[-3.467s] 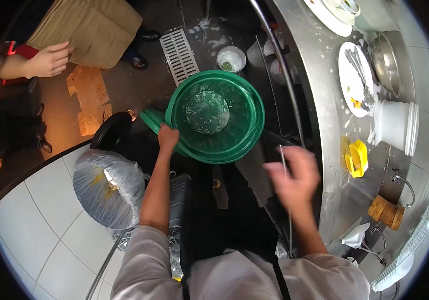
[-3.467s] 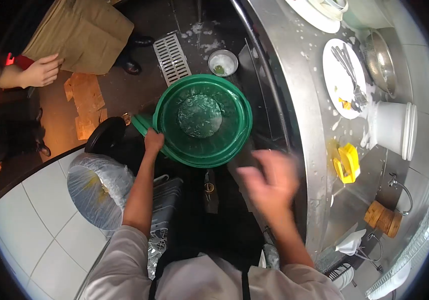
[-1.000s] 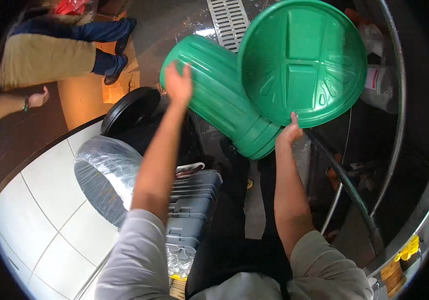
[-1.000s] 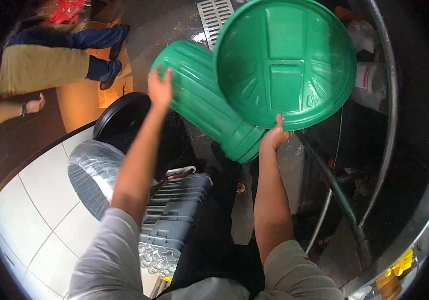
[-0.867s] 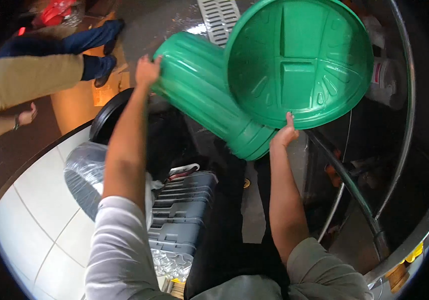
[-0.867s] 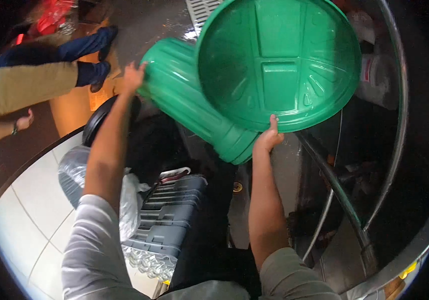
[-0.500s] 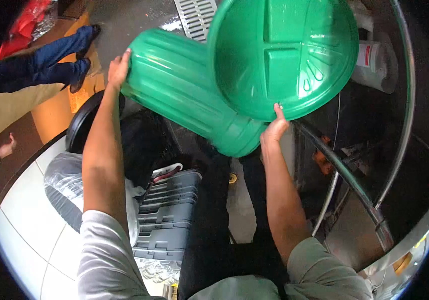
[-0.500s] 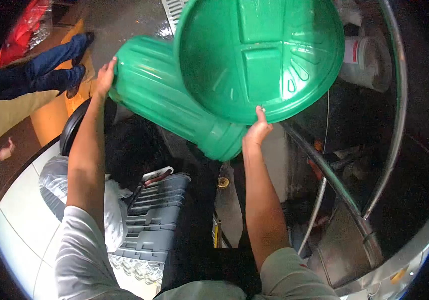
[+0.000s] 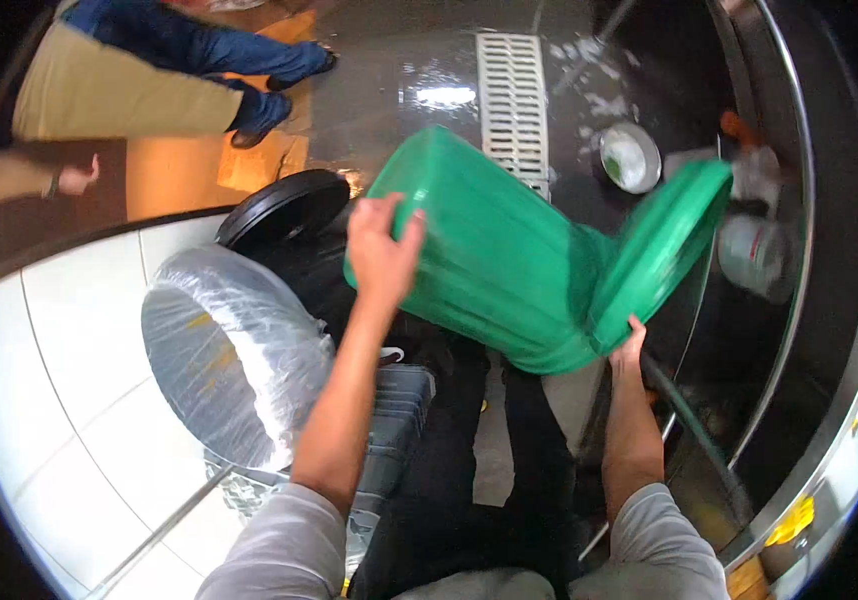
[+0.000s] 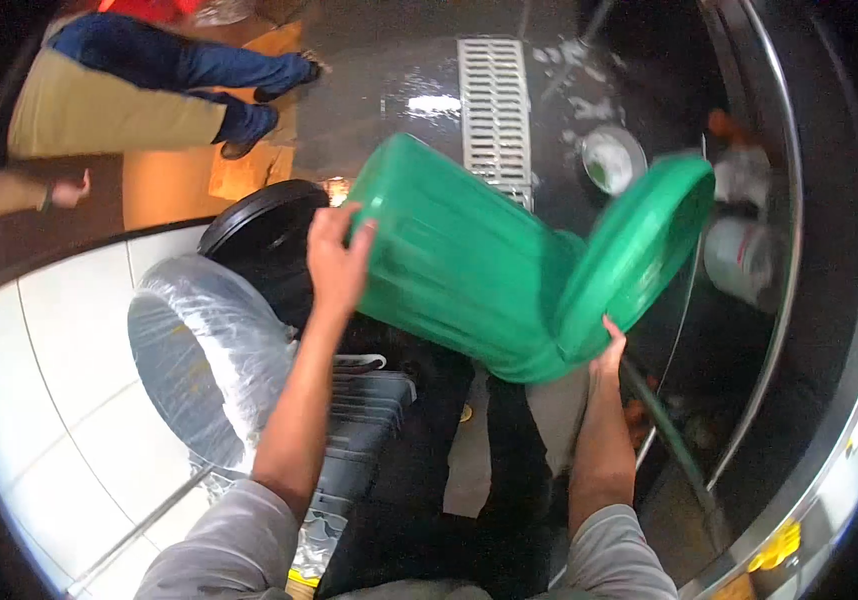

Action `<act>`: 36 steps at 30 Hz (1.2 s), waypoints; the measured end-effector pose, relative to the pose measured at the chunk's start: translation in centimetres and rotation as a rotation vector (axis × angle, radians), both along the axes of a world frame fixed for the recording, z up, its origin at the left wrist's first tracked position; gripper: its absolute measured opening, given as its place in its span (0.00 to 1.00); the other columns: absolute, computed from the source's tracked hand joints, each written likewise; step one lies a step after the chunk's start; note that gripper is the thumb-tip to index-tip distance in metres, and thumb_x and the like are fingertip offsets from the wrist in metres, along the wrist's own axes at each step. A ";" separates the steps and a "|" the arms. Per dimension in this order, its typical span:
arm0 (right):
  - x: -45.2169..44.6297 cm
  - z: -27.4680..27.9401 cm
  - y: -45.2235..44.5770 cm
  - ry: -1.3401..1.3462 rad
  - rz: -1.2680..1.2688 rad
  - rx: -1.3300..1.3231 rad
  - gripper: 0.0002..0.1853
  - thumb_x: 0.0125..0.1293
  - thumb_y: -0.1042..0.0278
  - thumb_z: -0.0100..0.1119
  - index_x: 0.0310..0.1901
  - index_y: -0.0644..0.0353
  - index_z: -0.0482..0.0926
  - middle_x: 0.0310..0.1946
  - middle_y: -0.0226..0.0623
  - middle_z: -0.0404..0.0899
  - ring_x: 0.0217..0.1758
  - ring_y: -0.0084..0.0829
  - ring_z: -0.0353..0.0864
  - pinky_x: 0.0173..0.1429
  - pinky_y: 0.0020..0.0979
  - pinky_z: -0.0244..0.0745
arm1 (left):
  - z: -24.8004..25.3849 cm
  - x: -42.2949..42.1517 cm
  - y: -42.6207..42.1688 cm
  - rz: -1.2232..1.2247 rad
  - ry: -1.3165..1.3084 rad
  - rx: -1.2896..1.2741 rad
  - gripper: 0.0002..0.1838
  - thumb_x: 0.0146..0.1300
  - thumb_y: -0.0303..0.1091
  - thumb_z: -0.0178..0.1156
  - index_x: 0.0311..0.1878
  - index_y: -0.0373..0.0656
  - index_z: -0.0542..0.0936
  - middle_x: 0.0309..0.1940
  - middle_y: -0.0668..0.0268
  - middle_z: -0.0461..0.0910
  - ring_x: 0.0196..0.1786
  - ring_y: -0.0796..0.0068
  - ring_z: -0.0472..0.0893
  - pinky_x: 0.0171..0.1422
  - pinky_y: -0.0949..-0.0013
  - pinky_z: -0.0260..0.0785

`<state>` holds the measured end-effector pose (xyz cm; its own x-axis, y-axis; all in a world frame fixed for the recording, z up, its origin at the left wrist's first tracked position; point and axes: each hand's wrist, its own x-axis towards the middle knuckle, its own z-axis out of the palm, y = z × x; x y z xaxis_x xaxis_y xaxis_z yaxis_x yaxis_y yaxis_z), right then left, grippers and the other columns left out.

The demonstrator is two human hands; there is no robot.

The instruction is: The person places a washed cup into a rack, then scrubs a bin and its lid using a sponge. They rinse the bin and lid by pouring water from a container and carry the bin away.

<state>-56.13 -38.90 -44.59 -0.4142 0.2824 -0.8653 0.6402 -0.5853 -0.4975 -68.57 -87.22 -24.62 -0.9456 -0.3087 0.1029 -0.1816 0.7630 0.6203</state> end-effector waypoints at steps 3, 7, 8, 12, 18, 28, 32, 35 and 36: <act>1.5 -2.2 2.5 0.018 0.081 -0.035 0.39 0.64 0.48 0.55 0.74 0.60 0.65 0.71 0.44 0.69 0.72 0.53 0.68 0.74 0.56 0.63 | 3.4 2.2 3.6 -0.035 0.010 0.106 0.24 0.55 0.38 0.70 0.54 0.39 0.83 0.44 0.54 0.77 0.50 0.52 0.77 0.58 0.54 0.70; 3.8 -4.0 7.0 -0.112 0.016 -0.152 0.41 0.58 0.55 0.64 0.73 0.57 0.65 0.71 0.43 0.68 0.73 0.51 0.65 0.75 0.54 0.60 | 5.8 3.7 7.0 -0.068 -0.026 0.138 0.28 0.51 0.39 0.71 0.56 0.36 0.82 0.43 0.56 0.75 0.48 0.54 0.76 0.56 0.55 0.69; 4.1 -3.5 7.3 -0.124 0.042 -0.175 0.41 0.57 0.53 0.63 0.73 0.57 0.65 0.71 0.43 0.67 0.72 0.51 0.65 0.75 0.55 0.60 | 5.9 3.7 7.5 -0.061 -0.020 0.150 0.29 0.51 0.39 0.71 0.55 0.35 0.82 0.43 0.56 0.75 0.48 0.53 0.75 0.55 0.55 0.69; 4.7 -4.0 7.9 -0.181 0.115 -0.168 0.43 0.56 0.47 0.60 0.74 0.54 0.64 0.73 0.42 0.65 0.72 0.53 0.65 0.74 0.59 0.59 | 5.8 4.1 8.5 -0.038 -0.030 0.153 0.30 0.49 0.40 0.72 0.56 0.34 0.82 0.44 0.56 0.74 0.47 0.53 0.74 0.53 0.54 0.69; 5.1 -5.0 8.7 -0.177 0.105 -0.151 0.45 0.55 0.48 0.61 0.75 0.53 0.62 0.73 0.41 0.65 0.73 0.52 0.64 0.76 0.59 0.57 | 6.2 4.5 9.1 -0.019 -0.050 0.141 0.31 0.49 0.39 0.73 0.56 0.33 0.82 0.44 0.56 0.74 0.46 0.53 0.74 0.52 0.54 0.69; 3.3 -4.4 4.5 -0.096 0.035 -0.150 0.37 0.60 0.62 0.62 0.72 0.57 0.66 0.70 0.40 0.69 0.71 0.50 0.67 0.74 0.51 0.62 | 7.0 0.9 9.4 -0.012 0.012 0.085 0.27 0.48 0.37 0.73 0.52 0.33 0.83 0.40 0.55 0.75 0.45 0.53 0.75 0.52 0.55 0.70; -0.9 -3.7 -1.4 -0.020 -0.045 -0.169 0.34 0.58 0.66 0.65 0.69 0.58 0.69 0.63 0.40 0.74 0.65 0.48 0.71 0.70 0.49 0.66 | 9.0 -1.5 9.0 -0.104 0.033 0.050 0.27 0.48 0.36 0.73 0.52 0.34 0.84 0.42 0.55 0.76 0.47 0.53 0.76 0.54 0.56 0.70; -1.6 -5.4 -2.8 -0.010 -0.068 -0.177 0.35 0.59 0.62 0.63 0.69 0.58 0.68 0.64 0.41 0.72 0.65 0.48 0.71 0.69 0.53 0.66 | 9.7 -2.6 10.0 -0.223 0.075 -0.023 0.28 0.47 0.34 0.75 0.54 0.36 0.84 0.43 0.55 0.77 0.49 0.53 0.77 0.56 0.56 0.70; -1.6 -5.6 -2.9 -0.009 -0.031 -0.145 0.35 0.61 0.58 0.61 0.70 0.58 0.66 0.67 0.43 0.69 0.66 0.49 0.70 0.70 0.55 0.65 | 9.6 -2.6 10.6 -0.266 0.063 -0.006 0.29 0.46 0.33 0.75 0.55 0.37 0.84 0.43 0.55 0.77 0.48 0.54 0.77 0.55 0.56 0.70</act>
<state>-57.73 -41.76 -50.16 -0.3991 0.1666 -0.9017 0.6249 -0.6702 -0.4004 -71.21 -76.60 -15.05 -0.9851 -0.0493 0.1650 0.0646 0.7823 0.6195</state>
